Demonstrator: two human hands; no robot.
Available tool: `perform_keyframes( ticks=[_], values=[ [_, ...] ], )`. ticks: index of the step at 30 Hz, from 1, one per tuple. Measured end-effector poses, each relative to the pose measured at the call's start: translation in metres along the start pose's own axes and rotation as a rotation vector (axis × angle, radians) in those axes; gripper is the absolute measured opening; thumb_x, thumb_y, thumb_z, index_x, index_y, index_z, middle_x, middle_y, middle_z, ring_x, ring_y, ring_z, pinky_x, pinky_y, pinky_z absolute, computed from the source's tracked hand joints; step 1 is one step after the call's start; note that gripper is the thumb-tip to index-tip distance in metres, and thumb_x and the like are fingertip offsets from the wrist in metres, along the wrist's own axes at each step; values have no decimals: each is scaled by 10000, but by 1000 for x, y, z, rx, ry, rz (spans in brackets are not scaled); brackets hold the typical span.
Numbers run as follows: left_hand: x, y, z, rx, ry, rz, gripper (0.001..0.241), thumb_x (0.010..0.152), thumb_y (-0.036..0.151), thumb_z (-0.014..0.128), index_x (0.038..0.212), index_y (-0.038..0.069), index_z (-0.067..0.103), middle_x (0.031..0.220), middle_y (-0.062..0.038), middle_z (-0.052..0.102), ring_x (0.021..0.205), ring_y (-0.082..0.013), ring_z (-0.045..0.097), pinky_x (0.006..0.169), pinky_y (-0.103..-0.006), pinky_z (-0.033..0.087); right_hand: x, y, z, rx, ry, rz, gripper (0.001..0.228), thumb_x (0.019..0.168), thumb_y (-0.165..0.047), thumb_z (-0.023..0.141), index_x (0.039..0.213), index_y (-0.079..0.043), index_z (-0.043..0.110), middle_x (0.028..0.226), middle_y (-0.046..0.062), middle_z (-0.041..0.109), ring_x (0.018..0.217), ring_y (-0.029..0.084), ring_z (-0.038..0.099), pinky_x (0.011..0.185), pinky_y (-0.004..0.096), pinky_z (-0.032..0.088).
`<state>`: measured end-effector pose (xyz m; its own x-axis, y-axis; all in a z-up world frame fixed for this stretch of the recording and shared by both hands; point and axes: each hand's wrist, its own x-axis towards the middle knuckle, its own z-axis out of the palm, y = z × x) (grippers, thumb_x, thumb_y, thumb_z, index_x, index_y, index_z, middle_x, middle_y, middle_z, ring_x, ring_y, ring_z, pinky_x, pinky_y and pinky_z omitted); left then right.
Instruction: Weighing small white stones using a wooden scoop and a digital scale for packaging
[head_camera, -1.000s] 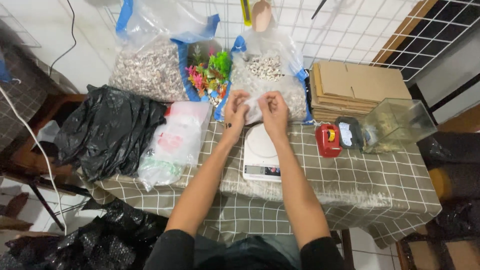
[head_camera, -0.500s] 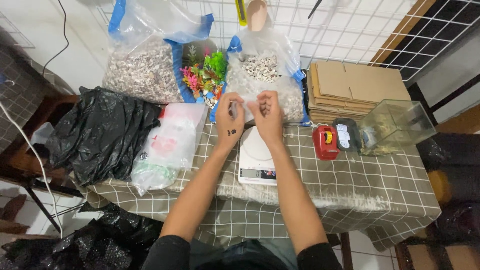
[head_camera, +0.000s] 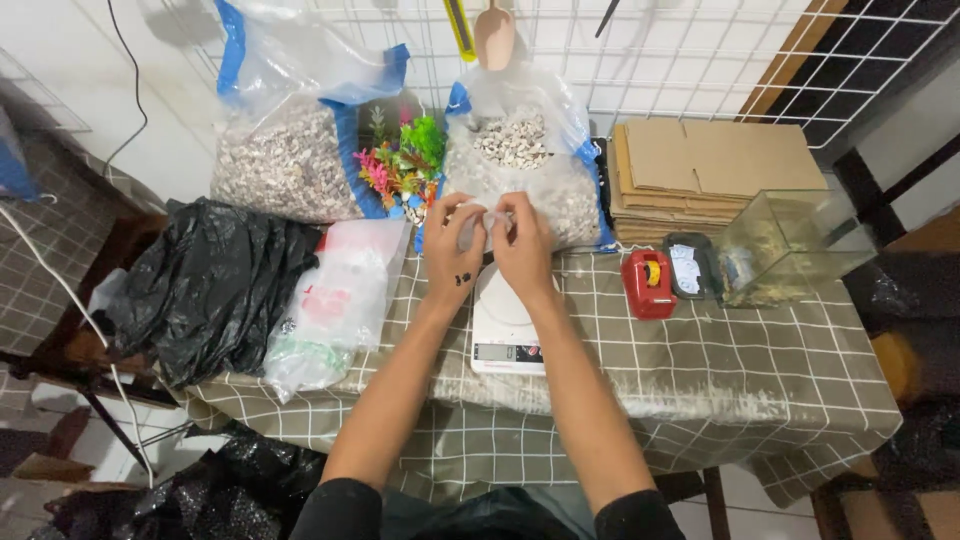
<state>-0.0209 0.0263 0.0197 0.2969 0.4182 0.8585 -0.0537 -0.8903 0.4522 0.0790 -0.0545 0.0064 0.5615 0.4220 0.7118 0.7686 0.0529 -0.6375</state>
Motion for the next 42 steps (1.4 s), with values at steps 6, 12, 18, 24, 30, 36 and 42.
perform_keyframes(
  ticks=[6,12,18,24,30,36,42],
  values=[
    [0,-3,0,32,-67,-10,248,781,-81,694,878,147,713,1046,-97,637,917,-355,626,798,-425,537,-5,3,8,48,-99,105,256,897,-66,525,1124,-183,507,994,179,735,878,461,700,767,519,541],
    [4,1,-3,192,-109,71,209,792,-60,697,755,138,642,1037,-60,633,857,-291,599,729,-347,528,-6,4,7,-115,-92,-151,153,920,-64,525,902,-215,544,877,13,667,754,328,702,670,396,566],
    [16,2,-17,540,-266,240,34,923,86,733,896,96,751,1226,-111,612,1225,-339,520,1024,-410,447,0,-13,-2,-124,-1,-136,206,938,12,607,997,-120,754,1022,75,725,927,283,743,772,375,585],
    [57,11,-14,622,-302,275,158,870,203,788,749,102,771,1239,-152,634,1242,-393,538,961,-446,439,-8,-9,7,-254,8,-170,229,895,-17,667,1072,-120,770,986,94,721,885,257,722,784,369,553],
    [87,8,-4,697,-465,166,183,750,329,869,877,215,804,1398,-51,594,1342,-340,522,989,-476,464,33,2,-8,-455,-144,-204,131,805,-87,770,936,-84,772,1015,95,682,923,260,610,875,441,412],
    [111,-55,7,692,-616,56,221,807,233,651,953,373,740,1386,98,554,1321,-251,539,1029,-496,449,73,-26,-18,-387,-246,-116,291,939,-176,614,1205,-166,734,1190,95,652,1063,292,581,952,545,340],
    [155,-77,-8,366,-291,-265,176,866,302,763,1021,236,715,1031,-1,655,911,-349,708,756,-477,558,135,-34,-1,-22,6,-28,211,931,-78,675,1104,-146,774,1034,37,708,956,276,711,842,347,539]
  ],
)
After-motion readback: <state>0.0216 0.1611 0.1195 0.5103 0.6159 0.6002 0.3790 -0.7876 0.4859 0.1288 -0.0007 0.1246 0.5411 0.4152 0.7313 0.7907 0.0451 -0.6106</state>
